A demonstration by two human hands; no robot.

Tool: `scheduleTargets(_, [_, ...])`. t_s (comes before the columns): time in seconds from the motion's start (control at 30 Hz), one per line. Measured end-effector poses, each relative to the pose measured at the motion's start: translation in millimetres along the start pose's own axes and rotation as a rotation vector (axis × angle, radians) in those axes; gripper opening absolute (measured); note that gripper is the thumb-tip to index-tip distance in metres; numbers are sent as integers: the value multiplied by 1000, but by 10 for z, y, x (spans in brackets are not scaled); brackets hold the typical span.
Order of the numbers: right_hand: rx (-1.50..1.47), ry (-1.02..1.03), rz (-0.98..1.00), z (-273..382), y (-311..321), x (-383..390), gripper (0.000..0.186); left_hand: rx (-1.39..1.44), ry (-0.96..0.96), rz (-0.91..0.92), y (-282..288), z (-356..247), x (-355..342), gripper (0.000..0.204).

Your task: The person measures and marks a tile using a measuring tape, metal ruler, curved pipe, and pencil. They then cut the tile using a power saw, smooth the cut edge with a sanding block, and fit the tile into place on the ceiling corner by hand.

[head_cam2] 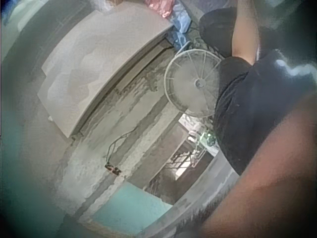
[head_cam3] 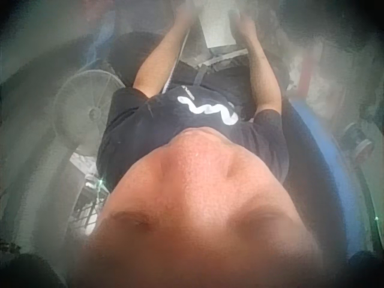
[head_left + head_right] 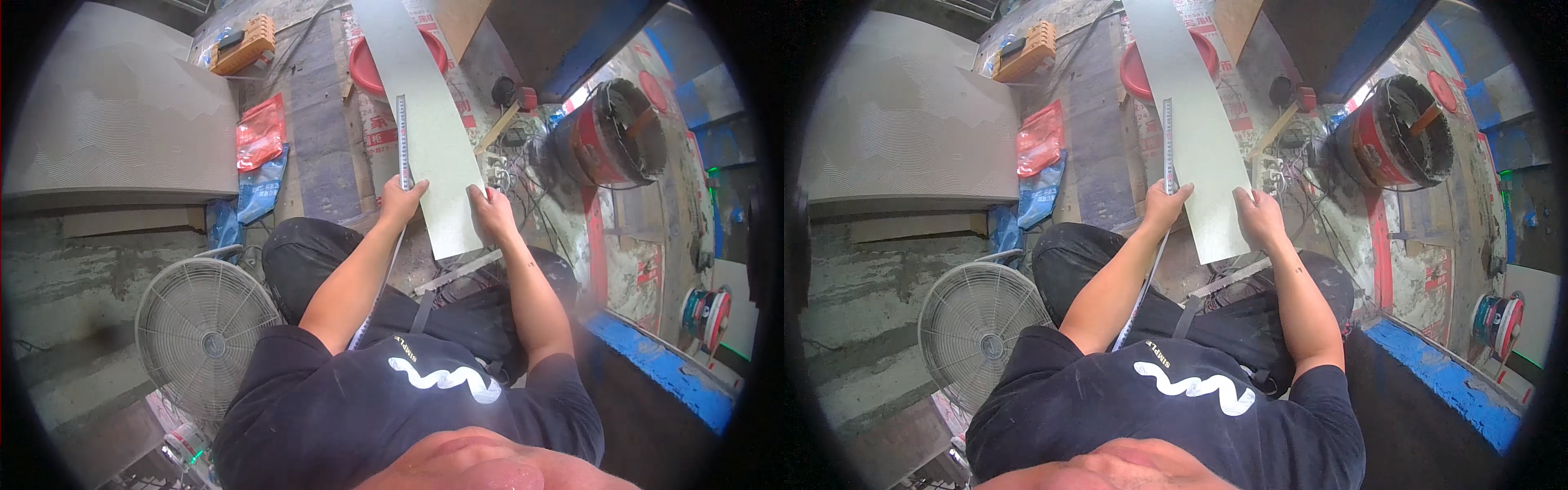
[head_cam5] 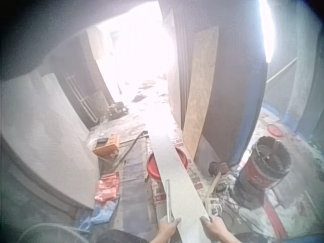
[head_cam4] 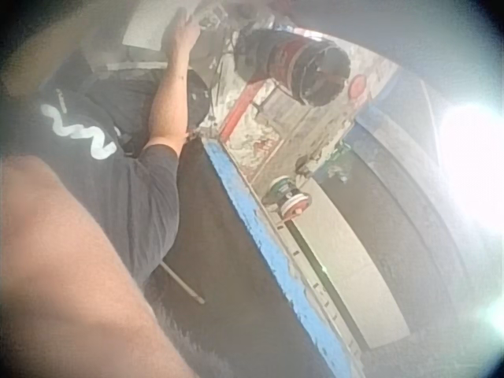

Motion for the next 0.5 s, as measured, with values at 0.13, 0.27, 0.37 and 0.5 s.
scheduleTargets(0.13, [-20, 11, 3, 23, 14, 27, 52, -15, -4, -2, 2, 58, -10, 34])
scheduleTargets(0.27, [-34, 25, 4, -41, -10, -34, 49, -41, 33, 20, -24, 76, 2, 33])
scheduleTargets(0.37, [-75, 20, 28, -20, -19, -6, 47, 32, -44, -21, -11, -14, -3, 30])
scheduleTargets(0.5, [-130, 6, 57, 47, 0, 63, 47, 20, -29, -2, -19, -15, -6, 29])
Point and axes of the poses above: each hand's wrist, its own x-axis away from the middle knuckle, its own y-axis out of the back of the hand, z = x × y, the point moved 10 cm from there along -x, towards the middle knuckle, and after that the axes turned 15 degrees about -y, right-handed, at the moved point
